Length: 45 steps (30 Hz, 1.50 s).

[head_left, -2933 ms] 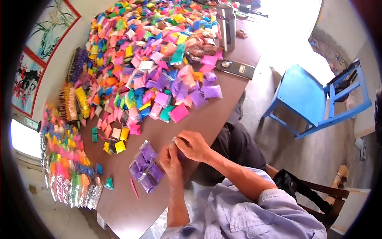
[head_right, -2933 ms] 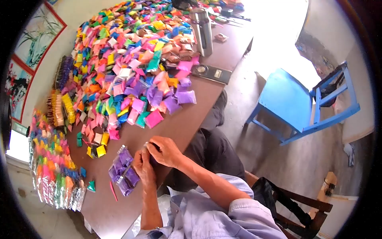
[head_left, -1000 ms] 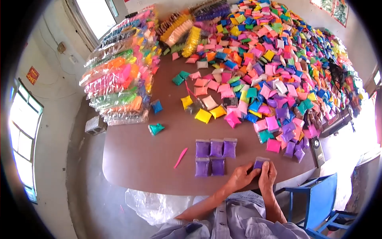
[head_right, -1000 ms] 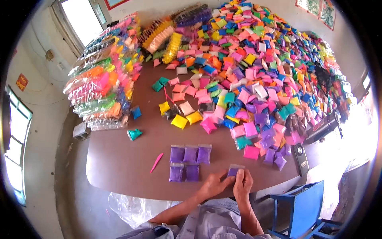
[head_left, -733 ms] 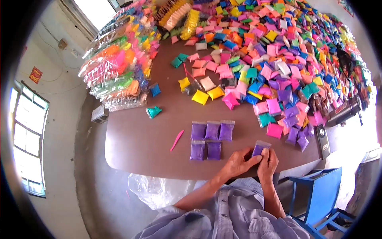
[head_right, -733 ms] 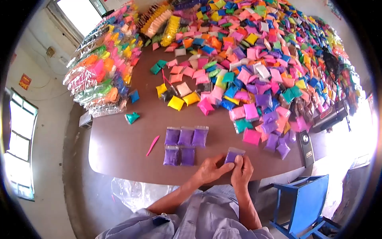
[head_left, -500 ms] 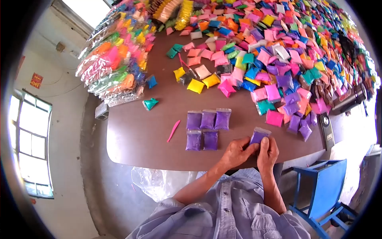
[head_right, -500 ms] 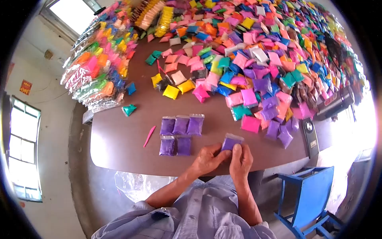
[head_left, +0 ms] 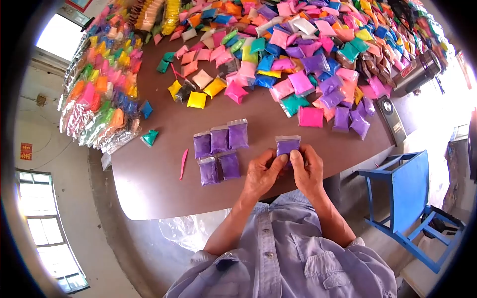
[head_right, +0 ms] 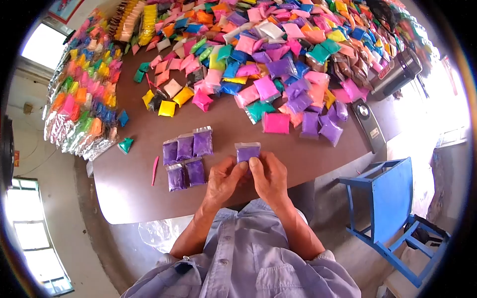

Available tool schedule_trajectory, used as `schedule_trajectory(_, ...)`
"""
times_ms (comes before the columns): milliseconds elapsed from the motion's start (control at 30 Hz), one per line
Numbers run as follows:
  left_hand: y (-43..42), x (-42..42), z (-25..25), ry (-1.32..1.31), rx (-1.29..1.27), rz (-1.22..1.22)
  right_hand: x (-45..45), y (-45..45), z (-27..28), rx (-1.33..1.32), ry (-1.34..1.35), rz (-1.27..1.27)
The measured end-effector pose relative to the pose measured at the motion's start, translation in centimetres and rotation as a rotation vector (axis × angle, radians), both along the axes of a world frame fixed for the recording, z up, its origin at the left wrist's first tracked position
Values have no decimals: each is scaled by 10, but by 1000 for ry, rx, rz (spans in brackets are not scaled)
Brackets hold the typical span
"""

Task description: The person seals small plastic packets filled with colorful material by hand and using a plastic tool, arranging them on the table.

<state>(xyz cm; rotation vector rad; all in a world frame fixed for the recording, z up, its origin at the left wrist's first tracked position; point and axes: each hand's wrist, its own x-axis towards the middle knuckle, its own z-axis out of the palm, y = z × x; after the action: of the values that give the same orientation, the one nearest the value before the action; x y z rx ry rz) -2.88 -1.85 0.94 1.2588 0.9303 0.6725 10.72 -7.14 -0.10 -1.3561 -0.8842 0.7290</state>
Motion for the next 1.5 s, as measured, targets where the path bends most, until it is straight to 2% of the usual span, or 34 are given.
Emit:
schedule_trajectory(67,-2,1,-5,28,36,-12,5,-1,9,-50,23,43)
schedule_trajectory(133,-2,2,-3,8,60,-15,7,0,8,-24,-109,21)
schedule_trajectory(233,0,6,5,-29,66,29,7,0,5,-10,-149,35)
schedule_trajectory(333,4,2,2,-7,61,51,8,0,9,-7,-161,71)
schedule_trajectory(467,4,-2,-14,13,46,31,4,0,9,-34,-29,67)
schedule_trajectory(567,2,0,-8,-10,123,8,4,2,9,-26,-68,28)
schedule_trajectory(700,2,4,-1,-24,62,-10,5,2,6,12,-186,-2)
schedule_trajectory(867,2,3,-7,-163,28,35,5,0,8,2,-129,42)
schedule_trajectory(967,3,2,-4,-129,41,38,4,0,6,-19,-66,40)
schedule_trajectory(1067,3,1,-7,-32,39,18,5,2,4,-13,-141,2)
schedule_trajectory(1167,2,2,2,-127,44,15,2,3,7,37,-167,-25)
schedule_trajectory(1500,4,4,-1,-110,97,68,4,4,7,70,-206,10)
